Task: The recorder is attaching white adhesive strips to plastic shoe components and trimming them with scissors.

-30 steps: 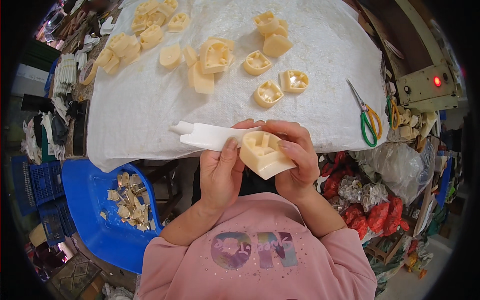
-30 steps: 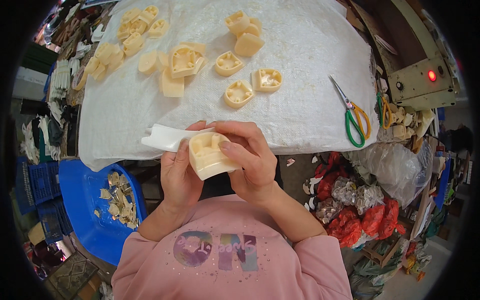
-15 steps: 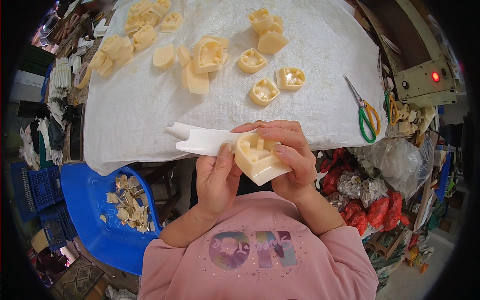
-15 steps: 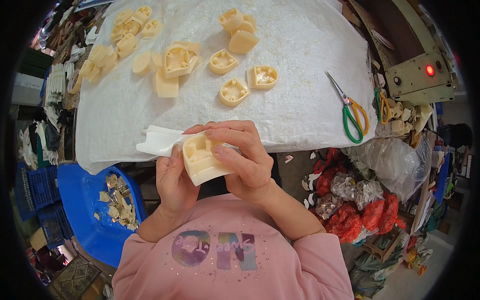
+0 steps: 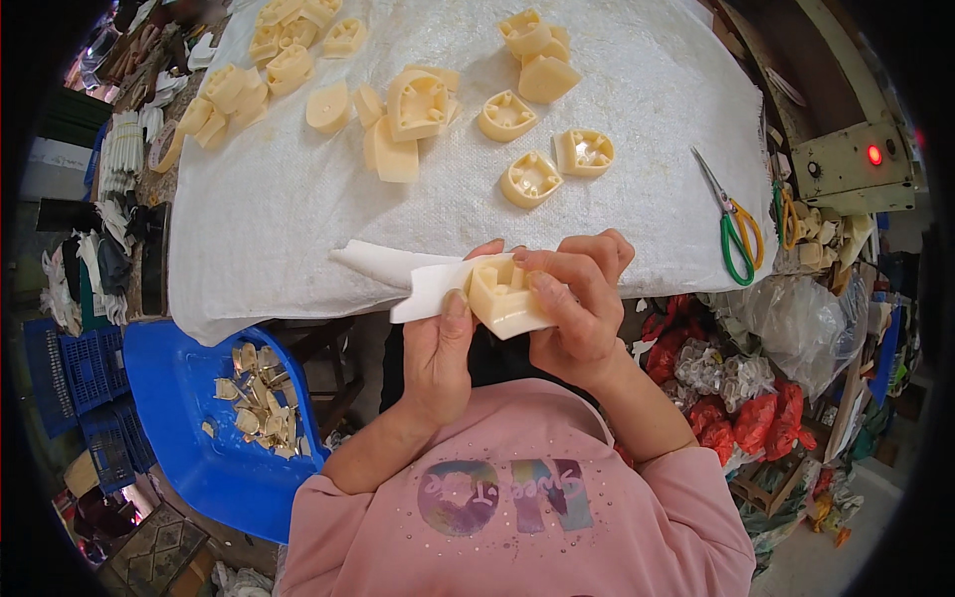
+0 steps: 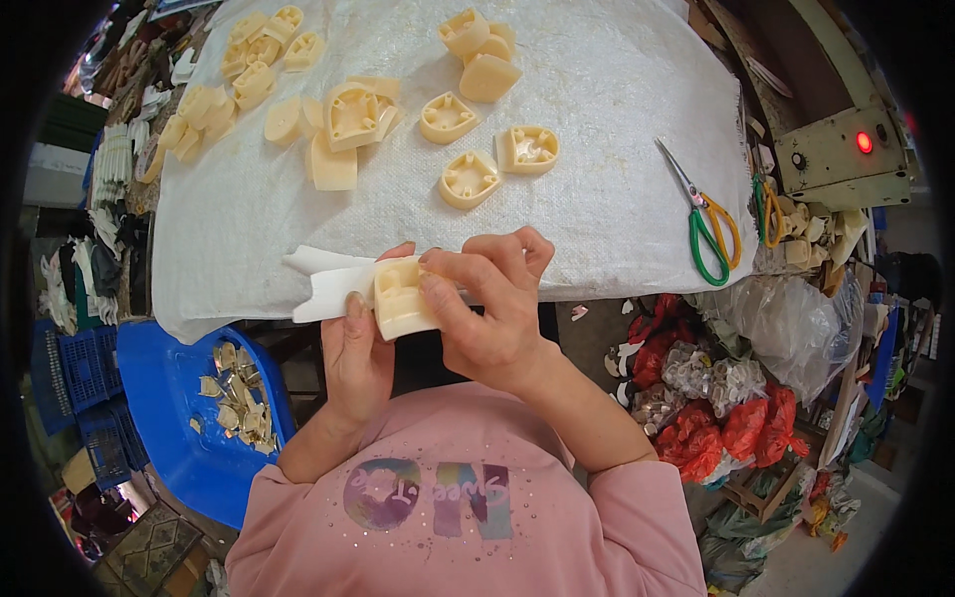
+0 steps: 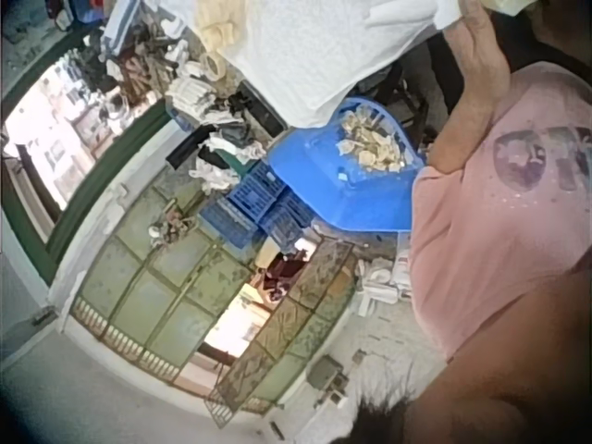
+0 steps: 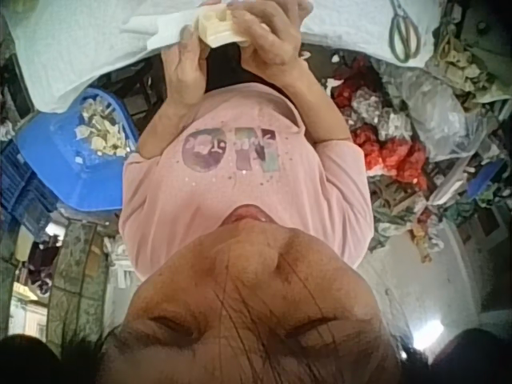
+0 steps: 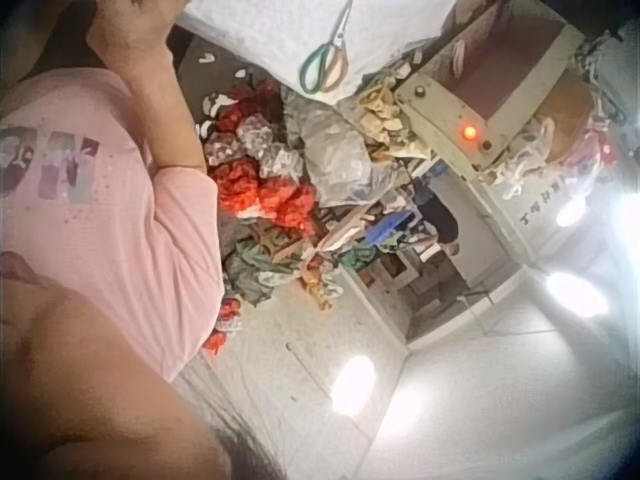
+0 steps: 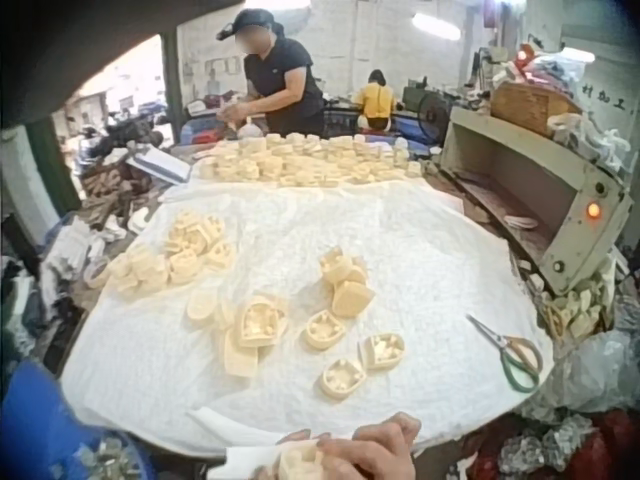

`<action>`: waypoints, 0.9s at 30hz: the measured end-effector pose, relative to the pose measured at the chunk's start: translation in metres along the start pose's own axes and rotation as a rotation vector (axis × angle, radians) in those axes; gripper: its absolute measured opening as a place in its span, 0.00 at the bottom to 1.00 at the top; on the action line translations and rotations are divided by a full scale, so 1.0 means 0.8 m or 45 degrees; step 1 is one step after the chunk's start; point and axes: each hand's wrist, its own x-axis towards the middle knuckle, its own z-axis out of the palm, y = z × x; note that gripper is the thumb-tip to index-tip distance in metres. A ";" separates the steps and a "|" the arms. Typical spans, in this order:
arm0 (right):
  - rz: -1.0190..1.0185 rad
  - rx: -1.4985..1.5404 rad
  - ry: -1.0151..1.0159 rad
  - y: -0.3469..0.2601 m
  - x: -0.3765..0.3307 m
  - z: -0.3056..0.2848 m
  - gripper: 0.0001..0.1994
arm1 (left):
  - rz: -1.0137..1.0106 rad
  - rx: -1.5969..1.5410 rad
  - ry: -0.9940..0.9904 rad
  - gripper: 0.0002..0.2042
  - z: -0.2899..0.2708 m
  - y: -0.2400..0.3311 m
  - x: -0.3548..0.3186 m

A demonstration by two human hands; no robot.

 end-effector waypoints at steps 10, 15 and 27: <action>0.081 -0.126 -0.260 -0.011 0.016 -0.026 0.14 | 0.019 0.636 0.256 0.14 -0.026 0.014 -0.002; 0.175 -0.185 -0.586 -0.016 0.020 -0.039 0.15 | 0.020 0.625 0.249 0.13 -0.013 0.006 -0.004; 0.263 -0.114 -0.704 -0.016 0.006 -0.049 0.17 | 0.024 0.862 0.127 0.12 -0.006 -0.003 -0.012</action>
